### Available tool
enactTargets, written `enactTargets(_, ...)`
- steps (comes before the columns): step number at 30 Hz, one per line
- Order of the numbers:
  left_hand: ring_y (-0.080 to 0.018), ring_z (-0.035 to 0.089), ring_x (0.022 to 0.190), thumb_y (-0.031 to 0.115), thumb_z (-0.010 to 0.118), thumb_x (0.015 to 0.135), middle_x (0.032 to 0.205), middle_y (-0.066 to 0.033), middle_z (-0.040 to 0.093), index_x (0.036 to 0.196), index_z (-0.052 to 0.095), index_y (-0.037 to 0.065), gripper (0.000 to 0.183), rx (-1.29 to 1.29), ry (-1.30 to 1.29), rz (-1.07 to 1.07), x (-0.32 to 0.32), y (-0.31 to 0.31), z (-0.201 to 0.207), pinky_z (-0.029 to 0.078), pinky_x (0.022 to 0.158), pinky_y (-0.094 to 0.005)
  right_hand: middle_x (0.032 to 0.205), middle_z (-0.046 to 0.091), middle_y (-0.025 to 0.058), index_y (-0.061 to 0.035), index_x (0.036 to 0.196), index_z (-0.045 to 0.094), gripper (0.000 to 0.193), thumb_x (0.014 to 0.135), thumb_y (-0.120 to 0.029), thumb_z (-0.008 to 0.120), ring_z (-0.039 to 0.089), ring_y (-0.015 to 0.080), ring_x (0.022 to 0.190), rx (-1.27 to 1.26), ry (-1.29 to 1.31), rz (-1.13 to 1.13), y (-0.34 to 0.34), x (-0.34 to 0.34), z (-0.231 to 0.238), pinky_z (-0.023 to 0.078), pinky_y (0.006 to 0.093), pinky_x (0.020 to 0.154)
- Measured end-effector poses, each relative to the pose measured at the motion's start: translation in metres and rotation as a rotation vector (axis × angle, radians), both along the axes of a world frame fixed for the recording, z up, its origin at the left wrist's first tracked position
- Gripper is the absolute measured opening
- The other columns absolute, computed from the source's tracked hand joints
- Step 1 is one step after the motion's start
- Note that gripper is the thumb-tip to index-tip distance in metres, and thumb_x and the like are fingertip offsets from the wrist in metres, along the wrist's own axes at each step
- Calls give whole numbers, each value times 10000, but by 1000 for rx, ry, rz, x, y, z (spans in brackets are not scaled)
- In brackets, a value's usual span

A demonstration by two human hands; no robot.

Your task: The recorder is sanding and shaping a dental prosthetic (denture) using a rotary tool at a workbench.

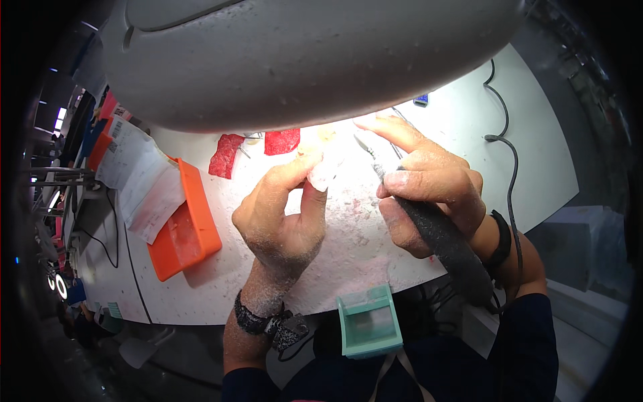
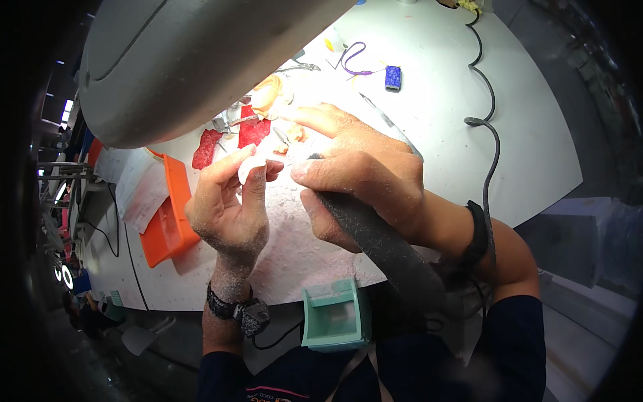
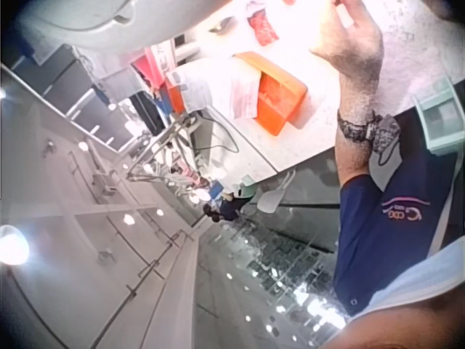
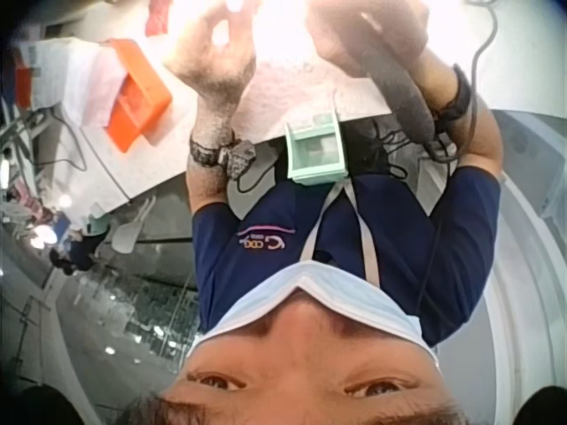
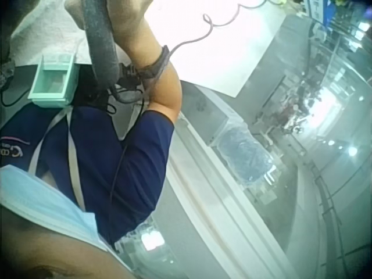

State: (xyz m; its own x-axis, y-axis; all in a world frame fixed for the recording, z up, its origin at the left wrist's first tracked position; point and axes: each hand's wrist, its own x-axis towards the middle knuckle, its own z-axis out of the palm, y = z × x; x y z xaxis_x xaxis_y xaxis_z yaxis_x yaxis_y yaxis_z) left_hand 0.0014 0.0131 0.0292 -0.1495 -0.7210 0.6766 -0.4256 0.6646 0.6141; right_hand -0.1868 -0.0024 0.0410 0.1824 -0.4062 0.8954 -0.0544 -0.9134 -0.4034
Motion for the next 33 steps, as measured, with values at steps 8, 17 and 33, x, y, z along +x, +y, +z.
enactTargets(8, -221, 681, 874, -79, 618, 856, 934, -167, 664, 1025, 579, -76, 173, 108, 73, -44, 9, -17, 1, 566, 799, -323, 847, 631, 143, 23, 1023, 517, 293, 772, 46, 667, 648, 154, 716, 145, -182, 65, 5, -1, -7, 527, 262, 674)
enactTargets(17, -191, 690, 919, -135, 592, 796, 949, -135, 710, 965, 661, -34, 208, 191, 155, -154, 4, -29, -16, 553, 823, -289, 792, 627, 84, 16, 1058, 505, 308, 817, -4, 696, 599, 92, 674, 667, -176, -22, 6, -2, 5, 493, 215, 616)
enactTargets(33, -186, 676, 932, -25, 648, 858, 968, -137, 692, 1002, 645, -45, 145, 299, 249, -230, 1, -30, -17, 550, 845, -284, 911, 587, 123, 8, 1198, 445, 396, 851, 23, 635, 657, 190, 804, 967, -297, 229, 0, -8, 0, 595, 318, 713)
